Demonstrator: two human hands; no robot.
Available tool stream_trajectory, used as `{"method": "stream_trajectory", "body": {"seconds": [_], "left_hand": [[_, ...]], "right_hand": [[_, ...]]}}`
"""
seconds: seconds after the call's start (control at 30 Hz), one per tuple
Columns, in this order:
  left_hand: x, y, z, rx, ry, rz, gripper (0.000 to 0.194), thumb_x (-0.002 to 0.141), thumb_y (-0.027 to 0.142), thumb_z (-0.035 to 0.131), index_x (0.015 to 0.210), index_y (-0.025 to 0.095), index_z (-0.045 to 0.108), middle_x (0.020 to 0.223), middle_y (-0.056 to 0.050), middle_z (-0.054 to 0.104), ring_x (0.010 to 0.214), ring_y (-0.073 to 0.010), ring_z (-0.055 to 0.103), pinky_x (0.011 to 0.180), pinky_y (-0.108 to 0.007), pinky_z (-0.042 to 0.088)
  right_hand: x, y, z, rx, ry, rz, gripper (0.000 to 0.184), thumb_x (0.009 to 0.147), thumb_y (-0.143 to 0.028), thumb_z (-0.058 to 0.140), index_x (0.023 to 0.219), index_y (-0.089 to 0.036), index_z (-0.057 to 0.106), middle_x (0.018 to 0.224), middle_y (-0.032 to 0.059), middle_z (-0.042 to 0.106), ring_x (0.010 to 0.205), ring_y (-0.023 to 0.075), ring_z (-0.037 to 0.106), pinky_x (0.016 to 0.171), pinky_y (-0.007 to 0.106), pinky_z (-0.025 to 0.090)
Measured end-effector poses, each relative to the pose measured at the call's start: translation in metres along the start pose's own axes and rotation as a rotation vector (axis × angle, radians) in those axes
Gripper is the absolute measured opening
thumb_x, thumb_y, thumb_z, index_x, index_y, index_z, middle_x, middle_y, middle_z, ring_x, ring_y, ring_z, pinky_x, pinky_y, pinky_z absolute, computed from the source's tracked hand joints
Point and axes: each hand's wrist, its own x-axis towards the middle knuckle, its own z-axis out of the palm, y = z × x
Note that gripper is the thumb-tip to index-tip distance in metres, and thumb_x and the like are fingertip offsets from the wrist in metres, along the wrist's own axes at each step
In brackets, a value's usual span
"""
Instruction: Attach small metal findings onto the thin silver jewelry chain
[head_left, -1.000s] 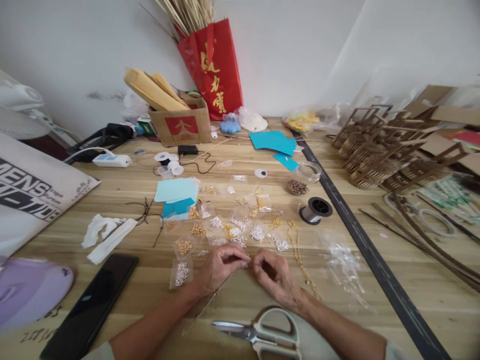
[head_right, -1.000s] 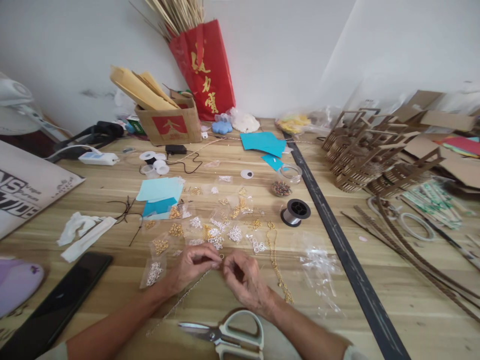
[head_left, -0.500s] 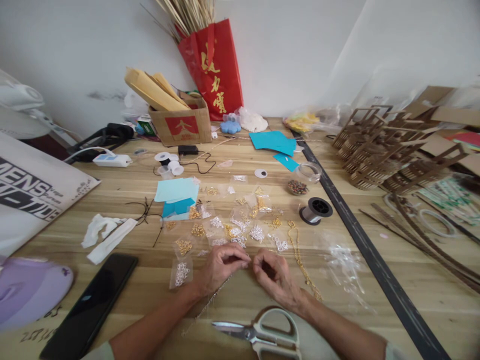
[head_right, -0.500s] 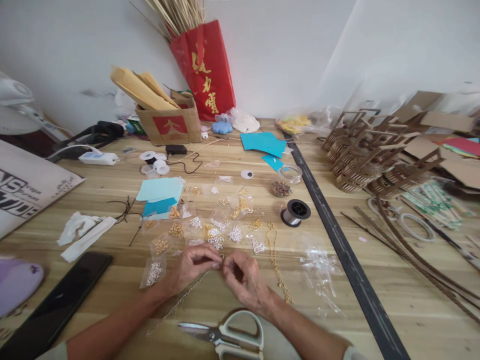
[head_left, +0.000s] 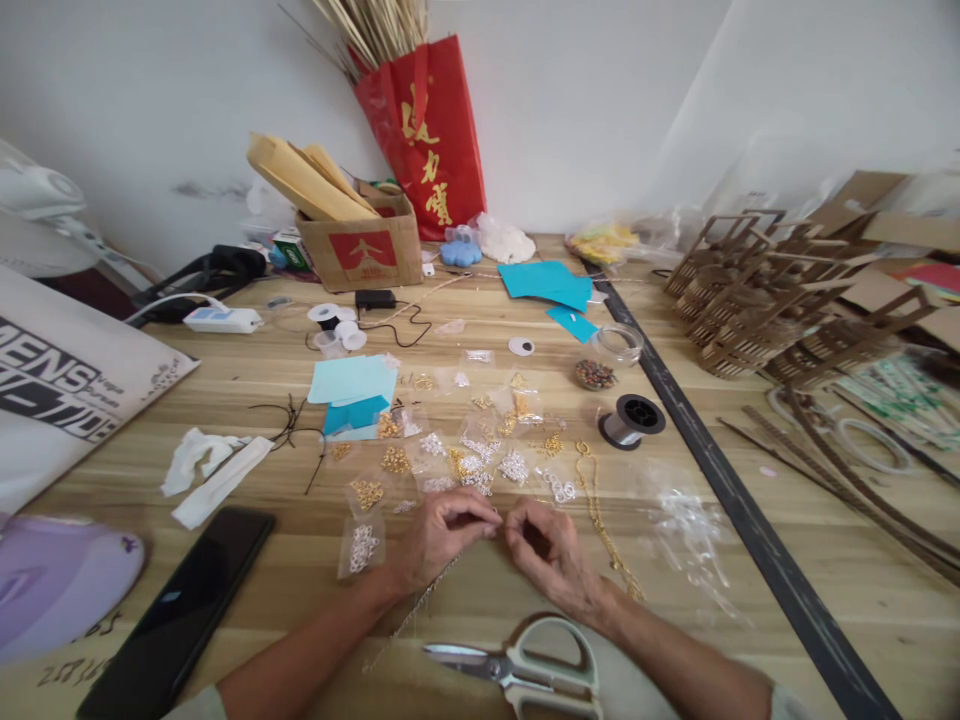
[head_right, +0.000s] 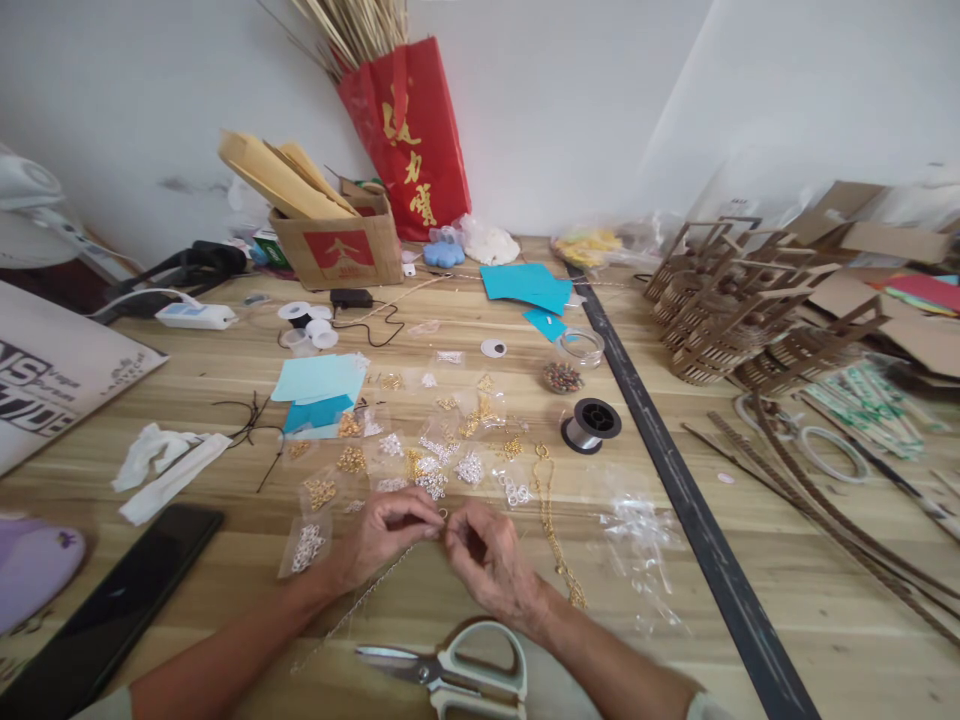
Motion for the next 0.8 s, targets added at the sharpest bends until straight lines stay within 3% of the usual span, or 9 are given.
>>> {"method": "stream_trajectory", "body": {"seconds": [0.53, 0.8], "left_hand": [[0.0, -0.0022, 0.0023, -0.017, 0.009, 0.012, 0.006, 0.077, 0.017, 0.07, 0.08, 0.017, 0.076, 0.077, -0.004, 0.068, 0.074, -0.0147, 0.062, 0.069, -0.025, 0.047], [-0.0029, -0.0024, 0.002, -0.023, 0.001, -0.056, 0.006, 0.076, 0.019, 0.071, 0.078, 0.015, 0.074, 0.077, -0.005, 0.069, 0.073, -0.0148, 0.062, 0.068, -0.025, 0.047]], "right_hand": [[-0.0001, -0.0003, 0.0007, -0.049, -0.003, -0.007, 0.012, 0.087, -0.019, 0.049, 0.076, -0.017, 0.052, 0.062, -0.0034, 0.046, 0.054, 0.0094, 0.041, 0.049, 0.021, 0.029], [0.0005, 0.0003, 0.0018, -0.045, 0.001, -0.023, 0.012, 0.088, -0.019, 0.049, 0.076, -0.017, 0.052, 0.063, -0.0028, 0.048, 0.055, 0.01, 0.043, 0.051, 0.021, 0.032]]}}
